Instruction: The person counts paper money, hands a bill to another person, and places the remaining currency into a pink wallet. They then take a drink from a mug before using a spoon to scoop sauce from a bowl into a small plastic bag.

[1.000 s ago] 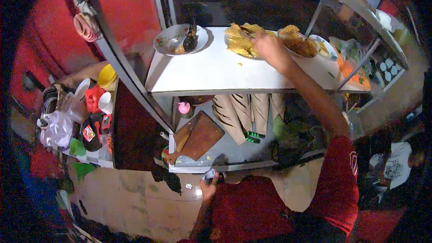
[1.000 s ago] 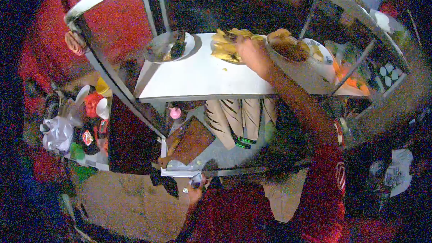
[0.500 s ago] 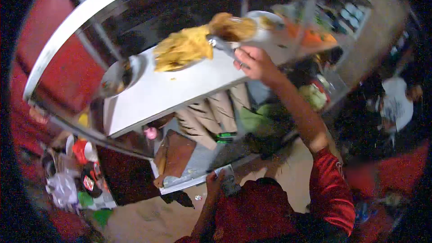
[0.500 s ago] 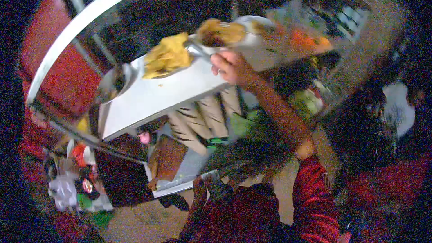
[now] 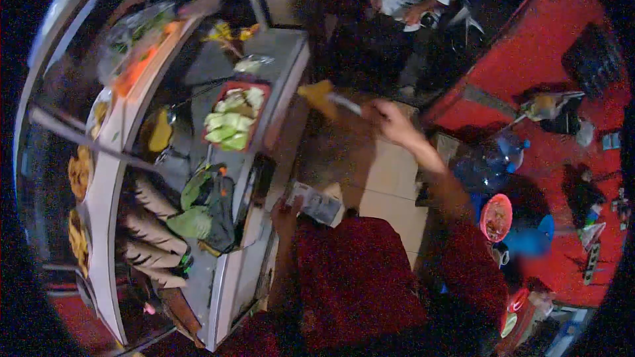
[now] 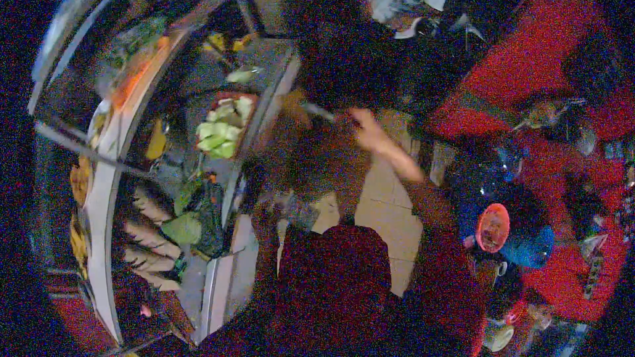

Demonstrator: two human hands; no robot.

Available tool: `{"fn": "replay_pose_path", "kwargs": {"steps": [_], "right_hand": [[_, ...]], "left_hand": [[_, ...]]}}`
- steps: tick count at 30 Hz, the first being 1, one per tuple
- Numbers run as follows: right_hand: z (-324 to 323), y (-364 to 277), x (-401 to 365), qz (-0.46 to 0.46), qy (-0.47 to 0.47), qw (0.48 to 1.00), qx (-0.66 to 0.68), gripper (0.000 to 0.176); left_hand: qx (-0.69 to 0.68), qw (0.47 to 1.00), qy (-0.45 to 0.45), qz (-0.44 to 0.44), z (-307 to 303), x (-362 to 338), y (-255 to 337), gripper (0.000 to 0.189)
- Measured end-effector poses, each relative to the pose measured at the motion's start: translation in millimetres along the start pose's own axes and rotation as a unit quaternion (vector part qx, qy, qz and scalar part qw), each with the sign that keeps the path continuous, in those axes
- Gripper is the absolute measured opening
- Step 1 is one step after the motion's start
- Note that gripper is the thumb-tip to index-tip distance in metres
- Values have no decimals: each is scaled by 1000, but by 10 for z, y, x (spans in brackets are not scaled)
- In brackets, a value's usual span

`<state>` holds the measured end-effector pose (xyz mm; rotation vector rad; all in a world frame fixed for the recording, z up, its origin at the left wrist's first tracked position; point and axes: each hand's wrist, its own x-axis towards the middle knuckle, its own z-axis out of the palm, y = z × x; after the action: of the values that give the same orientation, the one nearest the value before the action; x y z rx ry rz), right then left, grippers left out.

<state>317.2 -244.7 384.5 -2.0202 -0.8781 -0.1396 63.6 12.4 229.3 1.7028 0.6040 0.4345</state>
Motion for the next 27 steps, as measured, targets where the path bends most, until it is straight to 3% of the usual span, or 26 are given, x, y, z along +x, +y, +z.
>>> {"fn": "replay_pose_path", "kwargs": {"steps": [2,3,6,9,11,12,14,16,17,18,20,21,24,25,27], "right_hand": [[-531,80,68,139,-1,990,-4,23],[-824,376,149,155,-18,988,-21,24],[-1493,1072,507,209,20,975,-70,28],[-1941,1835,1038,178,9,967,-181,31],[-2187,2131,1480,74,20,918,-390,34],[-2285,2234,1733,76,16,917,-392,34],[-2415,2388,2265,150,-102,867,-464,35],[-2385,2676,2682,150,-165,860,-459,34],[-2390,2776,2845,147,-229,848,-456,34],[-2353,2922,2992,148,-232,846,-457,34],[-2258,3218,3236,98,-383,696,-600,30],[-2248,3026,3157,17,-235,791,-565,27],[-1967,4284,3282,15,-329,788,-521,24],[-1913,4219,3276,25,-327,798,-505,23],[-1831,4065,3199,45,-298,820,-487,22]], "left_hand": [[-192,980,-37,-38,406,256,-248,27],[-170,981,-61,-66,601,216,425,32],[-140,986,-81,-49,1107,461,388,34],[-102,980,-141,-91,1413,857,368,32],[-132,977,-142,-85,1696,1080,494,29],[-162,975,-135,-74,1833,1207,545,27],[-134,982,-116,-57,2093,1472,662,26],[-98,989,-100,-39,2263,1798,681,25],[-99,983,-120,-94,2358,1912,740,24],[-101,975,-140,-142,2477,2073,814,24],[-169,966,-144,-132,2718,2301,1194,25],[-231,954,-147,-120,2828,2405,1330,26],[-131,977,-153,-74,3203,2981,753,29],[-131,977,-151,-76,3317,3078,844,29],[-114,983,-122,81,3537,3210,1067,30]]}}
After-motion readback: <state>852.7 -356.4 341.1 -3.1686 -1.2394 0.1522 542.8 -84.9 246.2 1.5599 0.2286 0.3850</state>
